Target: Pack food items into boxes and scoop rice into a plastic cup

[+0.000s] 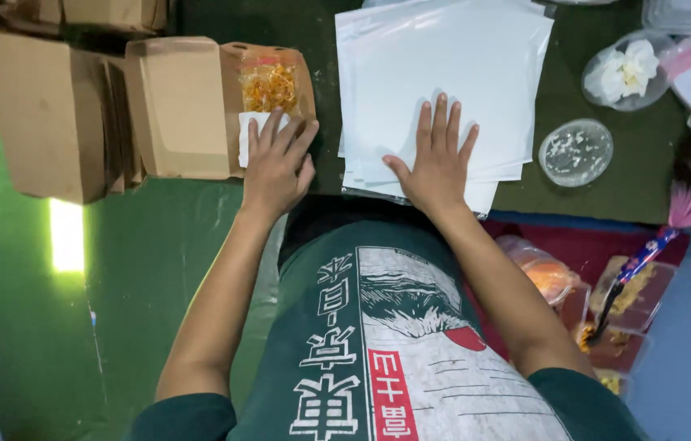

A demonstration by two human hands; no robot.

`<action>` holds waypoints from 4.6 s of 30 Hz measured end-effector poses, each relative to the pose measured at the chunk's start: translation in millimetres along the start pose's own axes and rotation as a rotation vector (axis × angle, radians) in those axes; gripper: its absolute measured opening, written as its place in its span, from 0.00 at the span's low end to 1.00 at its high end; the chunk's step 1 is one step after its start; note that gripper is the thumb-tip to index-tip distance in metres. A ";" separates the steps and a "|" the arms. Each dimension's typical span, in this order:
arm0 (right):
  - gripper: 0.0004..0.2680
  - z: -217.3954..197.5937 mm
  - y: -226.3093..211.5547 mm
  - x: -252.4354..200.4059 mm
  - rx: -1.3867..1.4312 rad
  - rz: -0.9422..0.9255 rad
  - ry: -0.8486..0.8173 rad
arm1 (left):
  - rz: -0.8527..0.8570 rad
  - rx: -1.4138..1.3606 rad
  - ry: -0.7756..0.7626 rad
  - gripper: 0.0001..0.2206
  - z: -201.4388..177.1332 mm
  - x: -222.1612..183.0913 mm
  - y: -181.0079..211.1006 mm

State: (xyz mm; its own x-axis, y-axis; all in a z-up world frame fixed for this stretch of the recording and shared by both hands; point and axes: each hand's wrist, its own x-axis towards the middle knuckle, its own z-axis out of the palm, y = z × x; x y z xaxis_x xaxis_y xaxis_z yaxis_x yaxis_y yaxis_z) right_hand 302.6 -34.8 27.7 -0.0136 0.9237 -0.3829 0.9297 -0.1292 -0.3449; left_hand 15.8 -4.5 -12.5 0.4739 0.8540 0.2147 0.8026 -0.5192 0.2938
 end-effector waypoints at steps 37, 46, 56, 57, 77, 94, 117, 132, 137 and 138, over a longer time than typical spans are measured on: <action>0.14 92.1 -152.9 -25.0 0.371 -0.346 0.500 | 0.306 -0.028 0.270 0.05 -77.6 -63.7 -80.5; 0.05 99.1 -153.8 -21.8 0.440 -0.249 0.598 | 0.326 -0.071 0.322 0.02 -51.4 -41.5 -73.3; 0.04 115.9 -157.7 -24.8 0.708 -0.138 0.607 | 0.220 -0.131 0.123 0.05 -49.2 -33.7 -61.7; 0.04 122.6 -154.4 -23.4 0.779 -0.090 0.611 | 0.204 -0.158 0.051 0.02 -47.4 -32.0 -60.1; 0.03 137.2 -150.7 -15.7 0.665 -0.125 0.727 | 0.022 -0.289 -0.458 0.03 -53.5 -5.4 -60.4; 0.03 161.0 -173.0 -9.8 0.504 -0.198 1.019 | 0.008 -0.327 -0.446 0.06 -63.5 -10.1 -55.0; 0.08 126.4 -162.1 -12.3 0.400 -0.204 0.739 | 0.424 -0.055 0.217 0.07 -25.9 -38.3 -61.4; 0.07 99.4 -153.4 -14.5 0.107 -0.216 0.597 | 0.260 -0.245 0.136 0.05 -28.8 -40.1 -48.3; 0.07 120.8 -136.7 -2.1 0.047 -0.264 0.644 | 0.260 -0.189 0.112 0.07 -16.1 -46.6 -46.6; 0.06 121.1 -136.9 0.2 0.034 -0.282 0.697 | 0.236 -0.224 0.109 0.07 -14.4 -43.3 -47.4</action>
State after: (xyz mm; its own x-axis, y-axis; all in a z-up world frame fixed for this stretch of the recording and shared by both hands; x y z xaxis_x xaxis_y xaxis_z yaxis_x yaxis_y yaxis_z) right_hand 130.8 -60.7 -28.9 -0.0032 0.9362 0.3515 0.9133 0.1459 -0.3803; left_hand -47.9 -17.4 -22.3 0.5859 0.7069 0.3963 0.5698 -0.7071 0.4187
